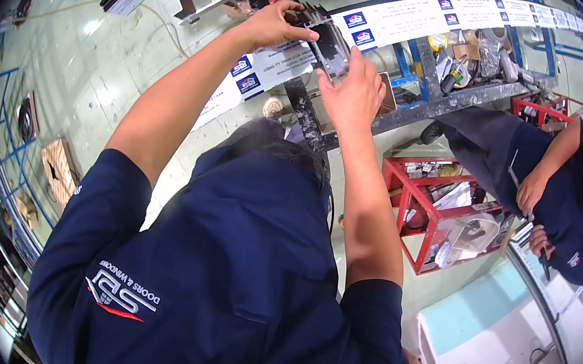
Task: The person assembles metal frames by hand, then seals them using a sealant gun and sealant from a tube, bracing the frames with C-clamps during the process.
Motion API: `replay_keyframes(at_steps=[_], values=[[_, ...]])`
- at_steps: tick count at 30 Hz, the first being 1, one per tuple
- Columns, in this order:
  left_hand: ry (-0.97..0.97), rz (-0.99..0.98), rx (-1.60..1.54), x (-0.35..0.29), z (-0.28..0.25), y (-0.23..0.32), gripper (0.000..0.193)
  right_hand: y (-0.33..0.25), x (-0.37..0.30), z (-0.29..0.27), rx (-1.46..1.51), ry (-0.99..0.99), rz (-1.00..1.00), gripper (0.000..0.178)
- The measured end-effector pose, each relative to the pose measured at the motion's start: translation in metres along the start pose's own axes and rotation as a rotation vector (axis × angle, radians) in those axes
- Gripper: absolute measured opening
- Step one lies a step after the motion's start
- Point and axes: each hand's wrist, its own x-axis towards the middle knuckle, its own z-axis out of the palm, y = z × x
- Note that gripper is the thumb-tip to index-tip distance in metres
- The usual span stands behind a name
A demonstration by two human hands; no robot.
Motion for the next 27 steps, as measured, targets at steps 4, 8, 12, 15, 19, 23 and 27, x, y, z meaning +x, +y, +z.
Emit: replay_keyframes(at_steps=[4, 8, 12, 15, 19, 23, 27], values=[[-0.043, -0.022, -0.084, -0.004, 0.002, 0.009, 0.109, 0.001, -0.005, -0.007, 0.022, 0.102, -0.003, 0.069], [-0.047, -0.02, -0.124, -0.004, -0.002, 0.004, 0.108, -0.004, -0.003, -0.006, 0.047, 0.126, -0.041, 0.062], [-0.042, -0.009, -0.131, -0.011, -0.001, 0.017, 0.102, -0.004, -0.002, -0.006, 0.092, 0.139, 0.01, 0.058], [-0.042, -0.003, -0.114, -0.015, -0.001, 0.026, 0.098, -0.003, -0.001, -0.004, 0.112, 0.17, 0.011, 0.056], [-0.068, 0.0, -0.089, -0.016, -0.001, 0.028, 0.097, -0.002, -0.002, -0.004, 0.134, 0.152, 0.025, 0.054], [-0.079, 0.028, -0.145, -0.012, -0.001, 0.015, 0.09, -0.006, -0.005, -0.003, 0.156, 0.13, 0.043, 0.061], [-0.121, 0.024, -0.177, -0.008, -0.001, 0.009, 0.074, -0.007, -0.005, -0.004, 0.175, 0.093, 0.121, 0.066]])
